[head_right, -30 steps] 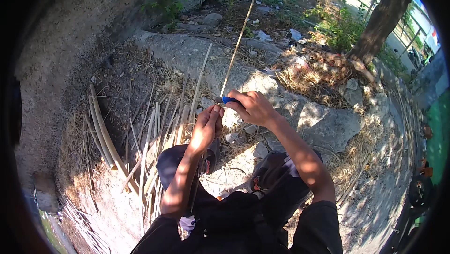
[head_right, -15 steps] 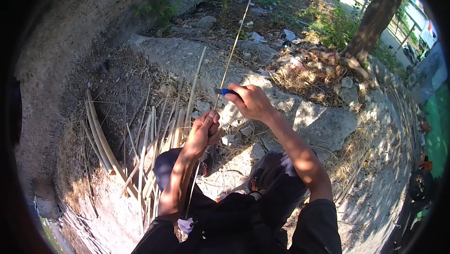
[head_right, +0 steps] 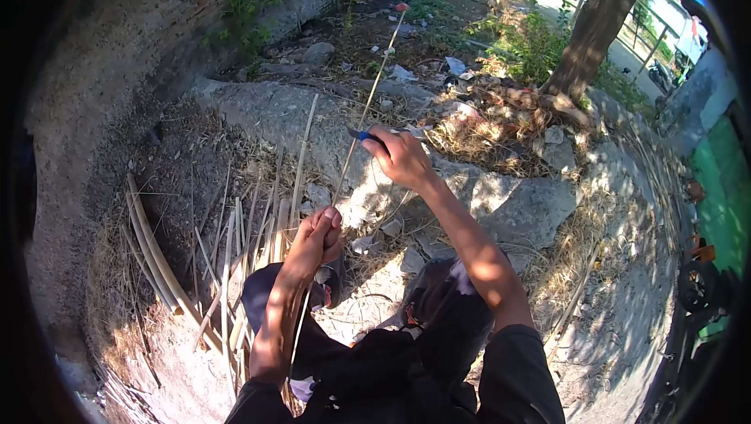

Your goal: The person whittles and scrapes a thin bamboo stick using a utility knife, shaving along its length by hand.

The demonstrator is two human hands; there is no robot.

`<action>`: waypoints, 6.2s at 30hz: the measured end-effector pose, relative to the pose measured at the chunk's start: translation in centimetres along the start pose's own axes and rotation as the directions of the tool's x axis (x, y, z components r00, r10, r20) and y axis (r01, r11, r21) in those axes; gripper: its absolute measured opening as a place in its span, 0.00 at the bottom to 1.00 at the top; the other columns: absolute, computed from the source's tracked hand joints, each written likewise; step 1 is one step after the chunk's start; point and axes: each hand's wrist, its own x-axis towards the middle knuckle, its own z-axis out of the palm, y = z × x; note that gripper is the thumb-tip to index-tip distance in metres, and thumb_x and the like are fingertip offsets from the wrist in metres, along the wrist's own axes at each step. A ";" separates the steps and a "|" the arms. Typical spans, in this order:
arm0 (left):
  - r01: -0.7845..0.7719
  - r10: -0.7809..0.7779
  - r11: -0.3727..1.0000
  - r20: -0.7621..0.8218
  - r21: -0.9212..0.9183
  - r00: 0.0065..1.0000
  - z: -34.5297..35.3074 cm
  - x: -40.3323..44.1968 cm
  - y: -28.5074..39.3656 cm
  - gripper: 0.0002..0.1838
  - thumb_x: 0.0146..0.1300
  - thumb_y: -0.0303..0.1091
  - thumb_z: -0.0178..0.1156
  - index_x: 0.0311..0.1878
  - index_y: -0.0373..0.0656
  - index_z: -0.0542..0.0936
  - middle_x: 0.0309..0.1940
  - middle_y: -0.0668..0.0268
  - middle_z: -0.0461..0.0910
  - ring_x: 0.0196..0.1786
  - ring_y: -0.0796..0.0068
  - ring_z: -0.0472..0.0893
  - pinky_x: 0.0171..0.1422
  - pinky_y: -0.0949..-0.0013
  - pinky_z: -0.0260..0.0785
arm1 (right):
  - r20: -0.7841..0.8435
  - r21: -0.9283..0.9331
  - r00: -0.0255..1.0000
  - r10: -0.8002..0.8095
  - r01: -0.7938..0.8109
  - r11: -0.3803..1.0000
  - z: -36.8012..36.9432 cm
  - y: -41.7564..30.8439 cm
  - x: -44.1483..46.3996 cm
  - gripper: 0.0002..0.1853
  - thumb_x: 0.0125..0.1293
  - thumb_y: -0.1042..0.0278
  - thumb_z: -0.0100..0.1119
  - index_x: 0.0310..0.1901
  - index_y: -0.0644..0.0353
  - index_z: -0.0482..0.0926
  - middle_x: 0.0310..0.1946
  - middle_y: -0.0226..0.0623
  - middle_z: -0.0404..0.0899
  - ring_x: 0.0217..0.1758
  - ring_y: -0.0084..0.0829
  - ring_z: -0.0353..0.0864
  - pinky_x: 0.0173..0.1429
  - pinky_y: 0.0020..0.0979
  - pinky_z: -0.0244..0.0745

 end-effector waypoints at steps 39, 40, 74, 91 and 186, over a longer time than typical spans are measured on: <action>-0.011 0.074 0.913 -0.141 0.407 0.987 1.5 -5.3 -4.2 0.17 0.86 0.44 0.51 0.54 0.38 0.79 0.27 0.74 0.71 0.25 0.87 0.70 0.28 0.77 0.62 | -0.060 0.732 0.862 0.504 -0.305 0.609 -0.3 -1.1 -0.7 0.18 0.64 0.72 0.79 0.49 0.62 0.78 0.37 0.35 0.87 0.41 0.26 0.87 0.50 0.30 0.81; 0.017 0.038 0.889 -0.110 0.458 0.993 1.5 -6.0 -4.2 0.17 0.86 0.44 0.51 0.52 0.39 0.80 0.26 0.77 0.69 0.25 0.89 0.68 0.28 0.77 0.60 | -0.056 0.733 0.861 0.506 -0.309 0.606 -0.3 -0.8 -0.8 0.18 0.64 0.72 0.79 0.49 0.62 0.78 0.37 0.35 0.87 0.41 0.26 0.87 0.50 0.30 0.81; -0.023 0.104 0.912 -0.176 0.410 0.979 2.7 -10.6 -1.2 0.18 0.87 0.39 0.48 0.37 0.41 0.75 0.24 0.77 0.66 0.27 0.87 0.62 0.31 0.76 0.55 | -0.165 -0.106 0.967 0.192 -0.211 0.972 -4.1 -3.7 1.0 0.20 0.82 0.49 0.54 0.49 0.61 0.81 0.27 0.45 0.84 0.25 0.48 0.84 0.33 0.48 0.75; -0.210 0.490 0.561 -0.117 0.801 0.864 3.5 -10.1 1.1 0.17 0.81 0.40 0.61 0.56 0.32 0.78 0.35 0.63 0.82 0.31 0.80 0.79 0.38 0.73 0.75 | 0.386 0.820 0.792 0.473 -0.530 0.218 -3.3 -7.0 -0.7 0.12 0.73 0.60 0.72 0.47 0.58 0.86 0.37 0.32 0.90 0.19 0.11 0.63 0.24 0.21 0.54; -0.232 0.253 0.959 -0.120 0.164 0.960 -0.1 0.9 1.2 0.09 0.71 0.24 0.69 0.52 0.37 0.82 0.29 0.70 0.83 0.26 0.79 0.83 0.29 0.74 0.77 | 0.262 0.726 0.904 0.338 -0.415 0.548 -3.5 -5.3 -0.6 0.27 0.83 0.49 0.51 0.66 0.66 0.79 0.31 0.25 0.70 0.24 0.17 0.64 0.29 0.26 0.59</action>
